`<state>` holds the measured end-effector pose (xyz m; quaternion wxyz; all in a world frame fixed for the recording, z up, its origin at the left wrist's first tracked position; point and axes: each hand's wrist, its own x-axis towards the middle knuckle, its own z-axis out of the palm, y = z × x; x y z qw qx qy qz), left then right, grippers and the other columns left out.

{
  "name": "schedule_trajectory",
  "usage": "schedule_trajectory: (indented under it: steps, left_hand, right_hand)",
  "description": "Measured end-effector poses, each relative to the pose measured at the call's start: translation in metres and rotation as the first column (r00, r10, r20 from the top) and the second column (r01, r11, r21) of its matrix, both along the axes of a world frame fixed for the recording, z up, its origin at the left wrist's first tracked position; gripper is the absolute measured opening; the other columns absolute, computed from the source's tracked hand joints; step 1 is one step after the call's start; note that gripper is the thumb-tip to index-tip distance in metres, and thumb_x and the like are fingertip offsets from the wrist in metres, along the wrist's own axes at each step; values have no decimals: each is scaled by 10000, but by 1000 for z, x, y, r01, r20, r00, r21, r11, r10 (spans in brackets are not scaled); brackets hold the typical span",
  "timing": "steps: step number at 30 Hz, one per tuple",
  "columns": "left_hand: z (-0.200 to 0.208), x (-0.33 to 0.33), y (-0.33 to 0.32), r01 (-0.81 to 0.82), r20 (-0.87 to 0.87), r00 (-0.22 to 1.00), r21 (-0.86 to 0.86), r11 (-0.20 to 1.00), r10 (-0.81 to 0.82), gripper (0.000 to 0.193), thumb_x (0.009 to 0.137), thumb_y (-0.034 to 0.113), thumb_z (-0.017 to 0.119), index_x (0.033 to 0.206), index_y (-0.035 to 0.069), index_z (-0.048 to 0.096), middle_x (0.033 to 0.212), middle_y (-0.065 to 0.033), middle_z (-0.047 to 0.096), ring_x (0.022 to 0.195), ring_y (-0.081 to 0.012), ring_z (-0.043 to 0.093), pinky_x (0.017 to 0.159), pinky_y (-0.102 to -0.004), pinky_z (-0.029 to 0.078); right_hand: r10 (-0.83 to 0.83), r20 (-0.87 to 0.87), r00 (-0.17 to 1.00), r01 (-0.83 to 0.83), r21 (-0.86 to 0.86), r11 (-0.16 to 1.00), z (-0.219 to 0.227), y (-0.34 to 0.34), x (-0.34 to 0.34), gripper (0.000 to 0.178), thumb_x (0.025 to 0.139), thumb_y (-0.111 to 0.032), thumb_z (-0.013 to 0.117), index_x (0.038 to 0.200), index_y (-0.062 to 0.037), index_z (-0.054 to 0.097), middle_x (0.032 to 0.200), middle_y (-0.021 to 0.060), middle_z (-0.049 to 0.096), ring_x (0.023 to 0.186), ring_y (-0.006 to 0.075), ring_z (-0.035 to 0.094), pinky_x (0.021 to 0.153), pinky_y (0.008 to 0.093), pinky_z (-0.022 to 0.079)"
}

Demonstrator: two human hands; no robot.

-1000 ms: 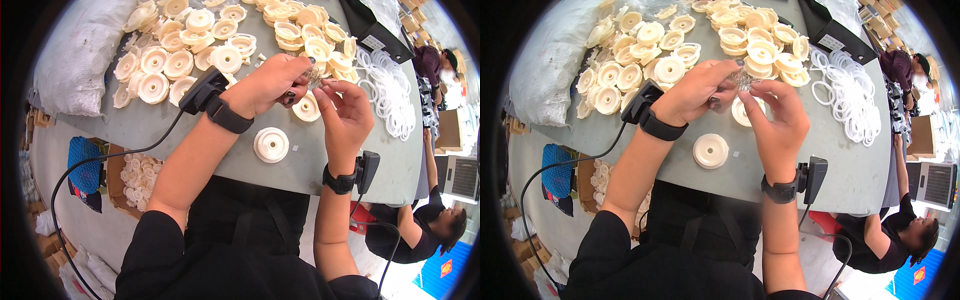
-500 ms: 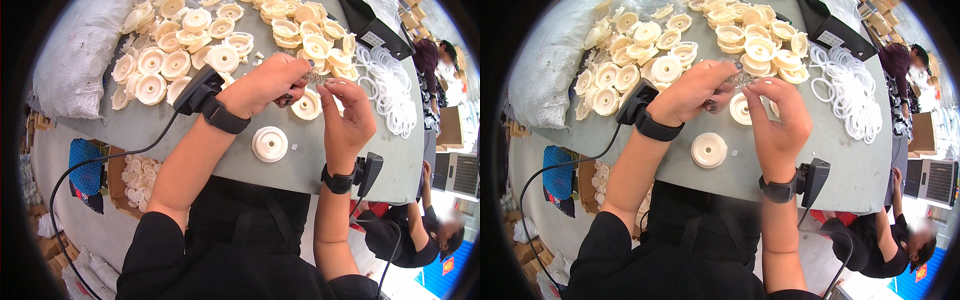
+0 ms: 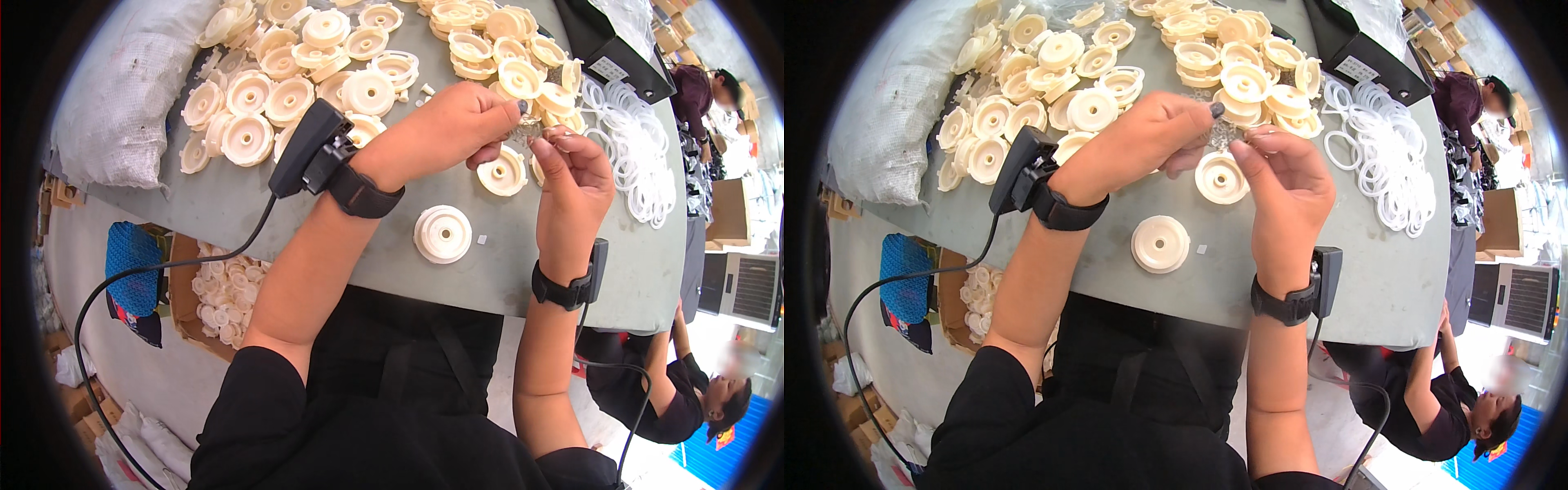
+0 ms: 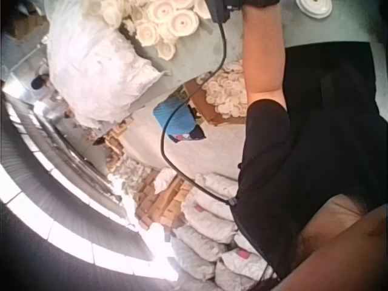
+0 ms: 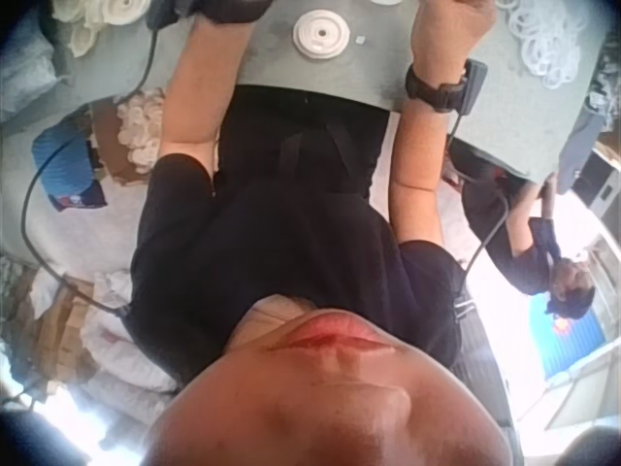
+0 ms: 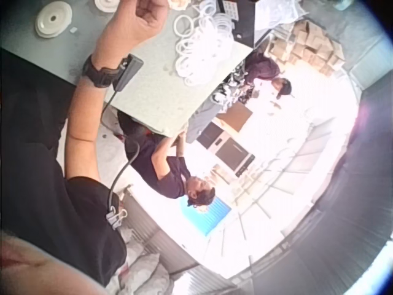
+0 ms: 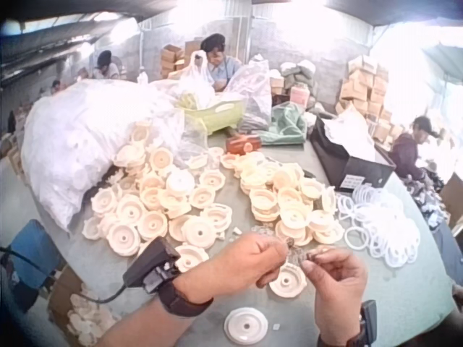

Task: Assembling small white plastic components by hand at a manufacturing workstation.

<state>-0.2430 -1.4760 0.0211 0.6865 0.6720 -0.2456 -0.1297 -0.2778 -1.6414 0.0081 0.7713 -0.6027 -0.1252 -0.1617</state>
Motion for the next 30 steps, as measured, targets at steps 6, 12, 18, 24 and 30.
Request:
schedule_trajectory:
  steps: [6,12,18,24,30]
  left_hand:
    - [0,6,7,117,-92,988,-67,991,-123,411,940,373,439,669,67,478,592,3,498,518,-66,431,491,-213,344]
    - [9,-3,-2,-116,-97,989,-27,993,113,391,881,426,542,843,44,618,778,-46,646,672,-100,596,602,-209,457]
    - [4,2,1,-156,-121,983,-187,970,135,285,885,328,573,883,45,604,693,-7,595,621,-60,545,582,-205,454]
    - [-1,4,4,-26,-299,949,-385,923,-98,283,900,322,549,957,48,594,640,33,498,618,-51,516,575,-211,449]
    - [3,0,-6,-166,386,901,-116,979,198,303,842,220,637,1067,20,593,891,-32,609,732,-77,573,665,-227,482]
  right_hand:
    - [244,-93,965,-198,349,916,0,1,2,181,761,76,652,893,-29,586,933,66,609,881,150,595,808,299,492]
    - [136,-14,991,-133,128,983,1,-1,1,173,763,75,653,874,-38,584,953,54,597,866,141,592,785,269,484]
    - [-111,84,990,122,-135,983,4,4,-4,158,753,100,649,852,-7,588,967,83,597,887,137,582,759,257,492]
    - [-188,272,944,238,-166,957,0,4,-2,206,730,152,637,876,13,596,970,98,595,892,141,579,789,270,496]
    - [-102,103,989,109,-72,991,3,7,-4,177,753,102,649,893,6,599,947,83,610,882,146,593,781,255,492]
